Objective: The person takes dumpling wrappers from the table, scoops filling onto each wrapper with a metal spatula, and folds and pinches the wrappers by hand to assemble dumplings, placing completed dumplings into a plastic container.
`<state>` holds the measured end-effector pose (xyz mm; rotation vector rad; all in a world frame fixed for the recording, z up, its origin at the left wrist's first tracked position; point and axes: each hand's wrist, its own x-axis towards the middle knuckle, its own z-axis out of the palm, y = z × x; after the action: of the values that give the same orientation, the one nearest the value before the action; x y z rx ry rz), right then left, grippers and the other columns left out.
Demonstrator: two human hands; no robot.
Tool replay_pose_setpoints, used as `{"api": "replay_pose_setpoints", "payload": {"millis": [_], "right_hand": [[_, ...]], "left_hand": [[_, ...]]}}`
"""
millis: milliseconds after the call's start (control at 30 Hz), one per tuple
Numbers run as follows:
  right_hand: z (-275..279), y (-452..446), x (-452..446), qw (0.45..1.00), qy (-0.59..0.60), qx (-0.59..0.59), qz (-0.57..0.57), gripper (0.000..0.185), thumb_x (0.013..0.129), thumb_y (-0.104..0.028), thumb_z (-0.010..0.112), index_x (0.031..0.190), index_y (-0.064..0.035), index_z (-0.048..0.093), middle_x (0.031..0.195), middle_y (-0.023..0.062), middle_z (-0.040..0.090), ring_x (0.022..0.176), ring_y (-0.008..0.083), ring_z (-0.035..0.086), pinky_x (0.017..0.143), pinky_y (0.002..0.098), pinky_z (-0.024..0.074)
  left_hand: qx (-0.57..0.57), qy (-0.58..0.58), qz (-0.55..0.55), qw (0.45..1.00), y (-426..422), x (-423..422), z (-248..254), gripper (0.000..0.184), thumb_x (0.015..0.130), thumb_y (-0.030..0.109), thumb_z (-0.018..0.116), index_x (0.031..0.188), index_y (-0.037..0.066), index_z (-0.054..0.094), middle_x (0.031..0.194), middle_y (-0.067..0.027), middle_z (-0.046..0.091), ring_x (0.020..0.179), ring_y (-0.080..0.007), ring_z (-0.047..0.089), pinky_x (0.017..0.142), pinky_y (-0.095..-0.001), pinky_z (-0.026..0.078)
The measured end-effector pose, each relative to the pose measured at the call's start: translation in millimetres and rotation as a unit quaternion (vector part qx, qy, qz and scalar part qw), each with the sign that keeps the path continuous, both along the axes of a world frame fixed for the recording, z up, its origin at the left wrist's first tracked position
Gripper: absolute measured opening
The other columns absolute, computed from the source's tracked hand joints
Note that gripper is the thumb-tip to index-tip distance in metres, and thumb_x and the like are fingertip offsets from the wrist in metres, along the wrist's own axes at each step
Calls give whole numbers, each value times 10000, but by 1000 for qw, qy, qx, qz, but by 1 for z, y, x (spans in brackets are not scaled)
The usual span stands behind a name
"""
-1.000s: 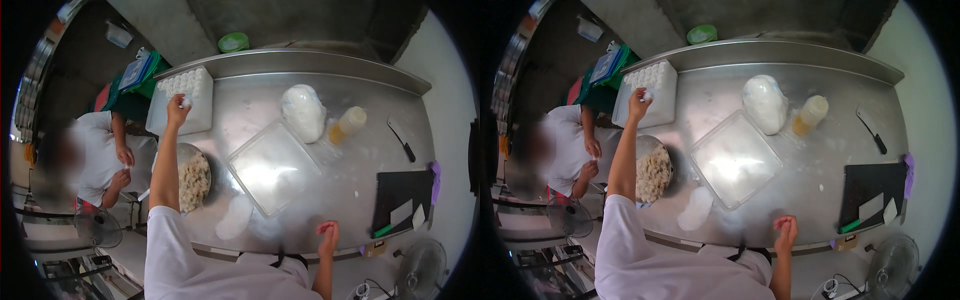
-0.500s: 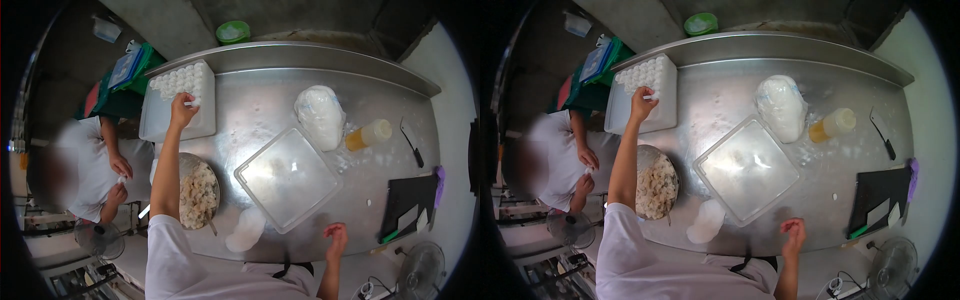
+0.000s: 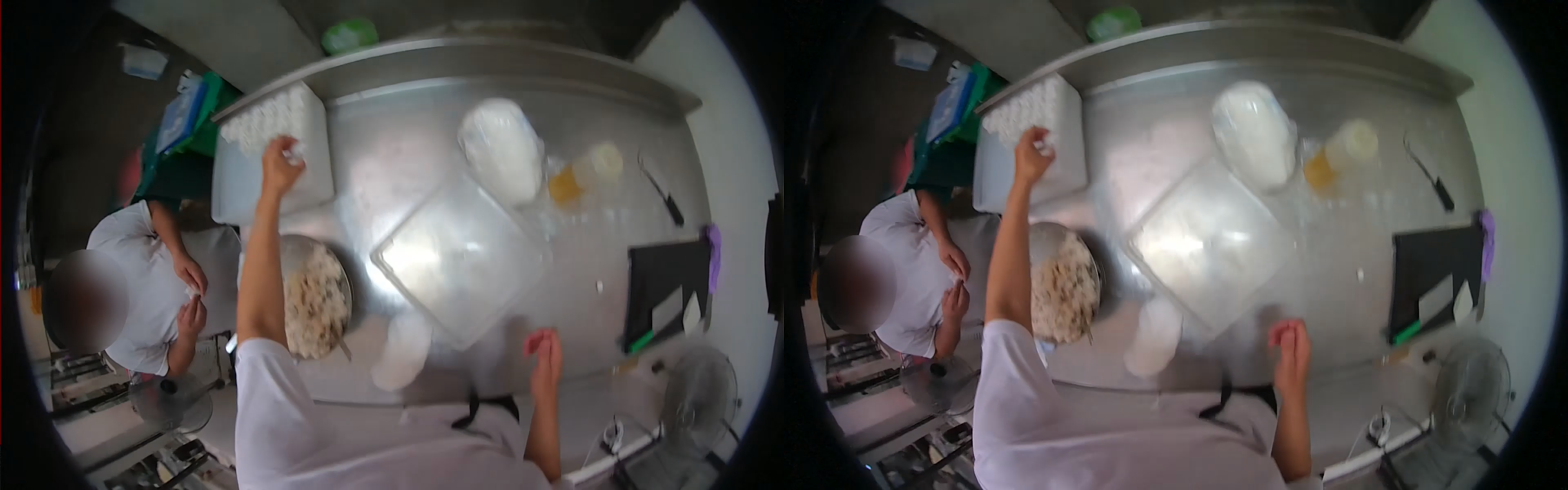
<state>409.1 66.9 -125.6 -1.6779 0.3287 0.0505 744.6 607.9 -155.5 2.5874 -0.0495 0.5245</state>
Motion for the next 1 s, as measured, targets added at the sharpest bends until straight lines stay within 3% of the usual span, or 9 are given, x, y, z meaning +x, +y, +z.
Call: {"api": "replay_pose_setpoints", "payload": {"millis": [133,300,367,467,633,700,800,867,1000], "right_hand": [[5,-6,-10,1000,-8,-24,-1,357,1031,-370,477,967,-24,538,837,34,583,718,102,520,676,253,444],[-9,-13,-32,1000,5,-22,-13,201,989,-224,577,988,-27,536,854,36,595,738,99,539,696,247,462],[-13,-17,-38,1000,4,-20,-4,165,970,-174,606,995,-27,534,860,37,598,743,97,543,699,245,466],[-12,-15,-44,1000,-10,-9,10,145,945,-128,630,985,-24,537,848,32,603,732,98,542,691,246,465],[-7,-26,-63,996,-30,-1,80,113,921,-84,637,963,-24,551,810,31,607,713,104,541,682,247,460],[-7,-40,-78,994,-46,-7,99,111,916,-77,637,962,-23,551,809,34,605,713,105,542,681,248,460],[-11,-62,-103,993,-48,6,109,113,914,-75,637,963,-23,549,806,34,597,714,105,545,684,248,460],[-16,-80,-127,992,-33,25,121,117,916,-80,637,964,-24,546,804,31,592,714,104,546,688,248,462],[-42,-100,-154,988,-4,79,129,114,938,-91,618,991,-34,535,838,13,578,744,80,547,682,241,466]], "left_hand": [[107,-39,-12,993,-8,-12,29,477,678,66,804,1119,66,625,1027,-140,626,995,-319,620,883,-378,500],[63,-198,-24,978,-117,-113,161,235,789,36,736,1011,40,657,960,-130,643,885,-259,642,727,-342,510],[46,-256,-47,965,-152,-181,177,143,803,-2,700,937,3,650,902,-118,658,839,-238,640,682,-319,496],[-71,-222,-126,964,-215,-287,130,154,740,-45,697,864,22,636,835,-118,661,724,-243,630,657,-342,495],[-74,133,15,988,-291,-376,-9,299,719,105,792,943,14,616,924,-138,591,877,-328,581,749,-401,496],[-47,134,40,989,-292,-386,-42,332,723,126,794,977,14,611,990,-155,574,940,-342,559,801,-424,479],[13,123,54,991,-287,-388,-43,441,732,164,795,1085,9,578,1153,-207,520,1093,-395,489,928,-475,421],[-62,85,243,964,-276,-406,-59,542,750,197,786,1179,-7,525,1180,-230,508,1135,-422,474,972,-484,411],[-53,310,410,856,-268,-448,-54,851,719,319,842,1326,-49,374,1245,-259,476,1166,-423,458,999,-483,410]]}}
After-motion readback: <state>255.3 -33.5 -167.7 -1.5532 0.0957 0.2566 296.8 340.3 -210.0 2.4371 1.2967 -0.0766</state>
